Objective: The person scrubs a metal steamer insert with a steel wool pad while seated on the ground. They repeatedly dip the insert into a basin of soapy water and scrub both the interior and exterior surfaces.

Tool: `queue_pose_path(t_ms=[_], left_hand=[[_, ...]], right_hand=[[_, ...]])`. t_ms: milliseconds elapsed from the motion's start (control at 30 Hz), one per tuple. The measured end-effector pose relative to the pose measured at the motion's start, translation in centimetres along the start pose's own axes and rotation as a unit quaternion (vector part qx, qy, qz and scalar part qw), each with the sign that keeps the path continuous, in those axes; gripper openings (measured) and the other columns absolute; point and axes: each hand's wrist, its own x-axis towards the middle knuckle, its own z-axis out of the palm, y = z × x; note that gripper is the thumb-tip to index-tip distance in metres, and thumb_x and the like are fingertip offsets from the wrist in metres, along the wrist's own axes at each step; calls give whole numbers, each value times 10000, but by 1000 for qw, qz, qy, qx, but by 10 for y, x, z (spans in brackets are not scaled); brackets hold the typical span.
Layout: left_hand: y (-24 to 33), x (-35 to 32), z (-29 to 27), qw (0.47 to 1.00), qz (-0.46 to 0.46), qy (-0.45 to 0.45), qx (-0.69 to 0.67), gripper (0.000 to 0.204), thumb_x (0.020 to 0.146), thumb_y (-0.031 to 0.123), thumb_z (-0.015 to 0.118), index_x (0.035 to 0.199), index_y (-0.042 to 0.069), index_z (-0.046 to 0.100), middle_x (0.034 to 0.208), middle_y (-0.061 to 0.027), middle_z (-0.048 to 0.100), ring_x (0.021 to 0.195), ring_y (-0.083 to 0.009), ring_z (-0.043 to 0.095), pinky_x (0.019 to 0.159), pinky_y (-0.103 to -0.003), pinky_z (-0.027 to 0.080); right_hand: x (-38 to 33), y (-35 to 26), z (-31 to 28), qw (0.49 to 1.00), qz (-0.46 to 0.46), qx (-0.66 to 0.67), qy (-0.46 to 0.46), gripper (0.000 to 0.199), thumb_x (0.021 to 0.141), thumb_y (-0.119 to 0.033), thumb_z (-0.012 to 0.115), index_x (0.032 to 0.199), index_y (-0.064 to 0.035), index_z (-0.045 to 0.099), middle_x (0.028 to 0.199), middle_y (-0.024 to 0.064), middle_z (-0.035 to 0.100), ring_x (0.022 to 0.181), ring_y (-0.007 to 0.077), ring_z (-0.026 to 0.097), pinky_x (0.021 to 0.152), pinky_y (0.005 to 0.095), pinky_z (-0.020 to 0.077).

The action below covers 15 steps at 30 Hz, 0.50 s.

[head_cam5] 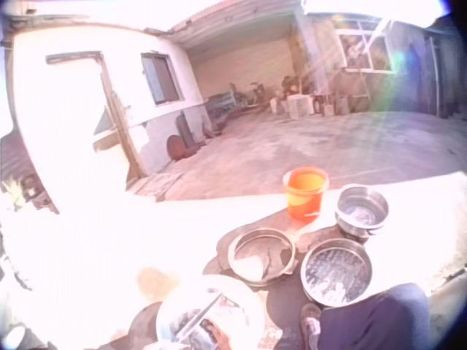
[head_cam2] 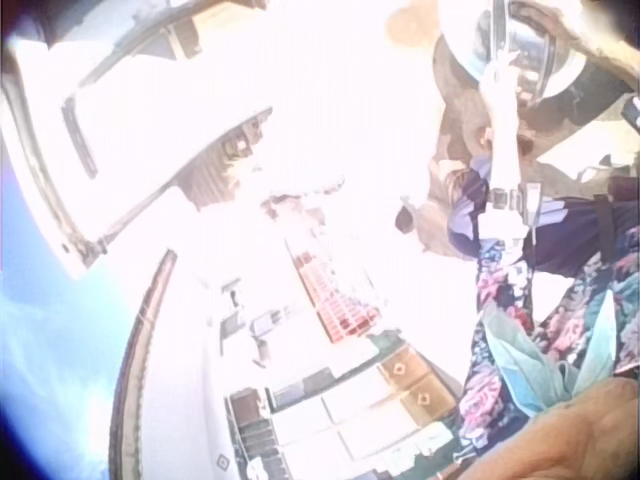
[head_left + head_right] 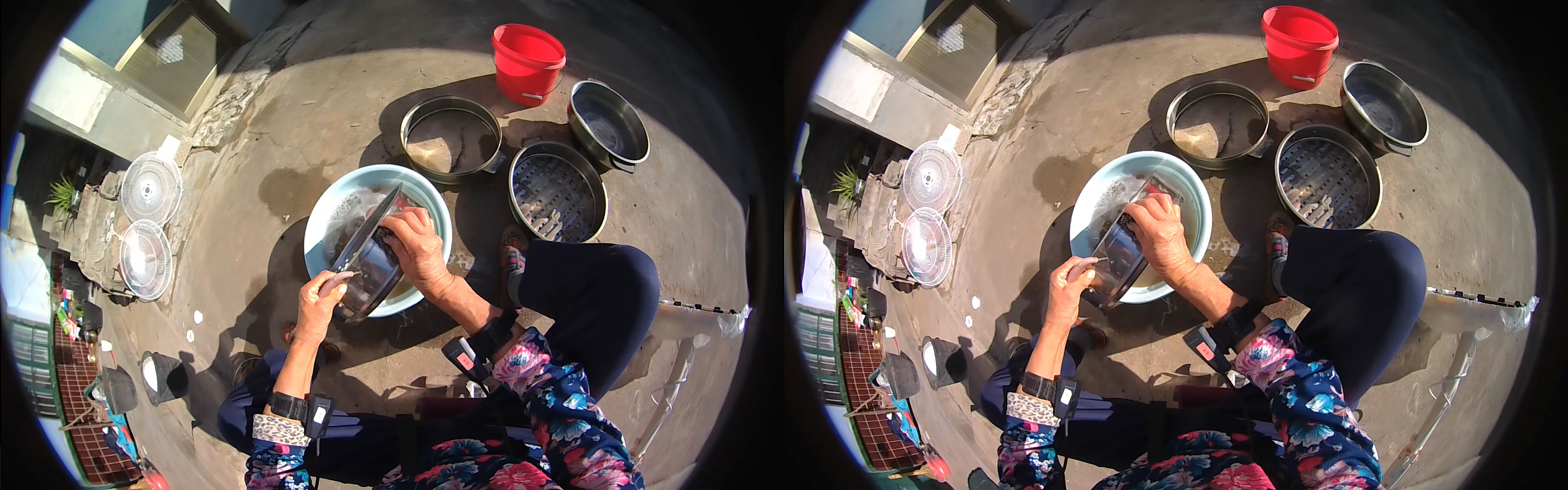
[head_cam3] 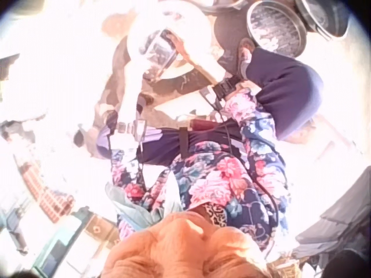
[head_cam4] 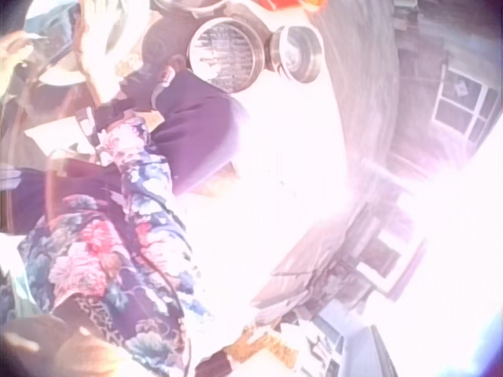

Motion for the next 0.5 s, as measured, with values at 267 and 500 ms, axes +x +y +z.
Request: queue_pose_path(t_ms=[267, 500], left_hand=[[-3, -3, -2, 1000, -9, 4, -17, 134, 819, 19, 610, 941, 23, 666, 790, 64, 553, 699, -27, 438, 631, -191, 368], [0, 2, -2, 996, -27, 13, -85, 101, 819, -8, 579, 896, 16, 639, 786, 46, 557, 724, -34, 478, 663, -203, 412]], right_hand=[[-7, -1, 11, 999, -29, -12, -10, 399, 674, 14, 697, 1058, -38, 601, 944, 87, 606, 961, 296, 556, 820, 390, 439], [-24, -25, 23, 992, -94, 38, -68, 499, 685, -69, 718, 1160, -60, 568, 969, 78, 584, 1007, 278, 538, 818, 410, 407]])
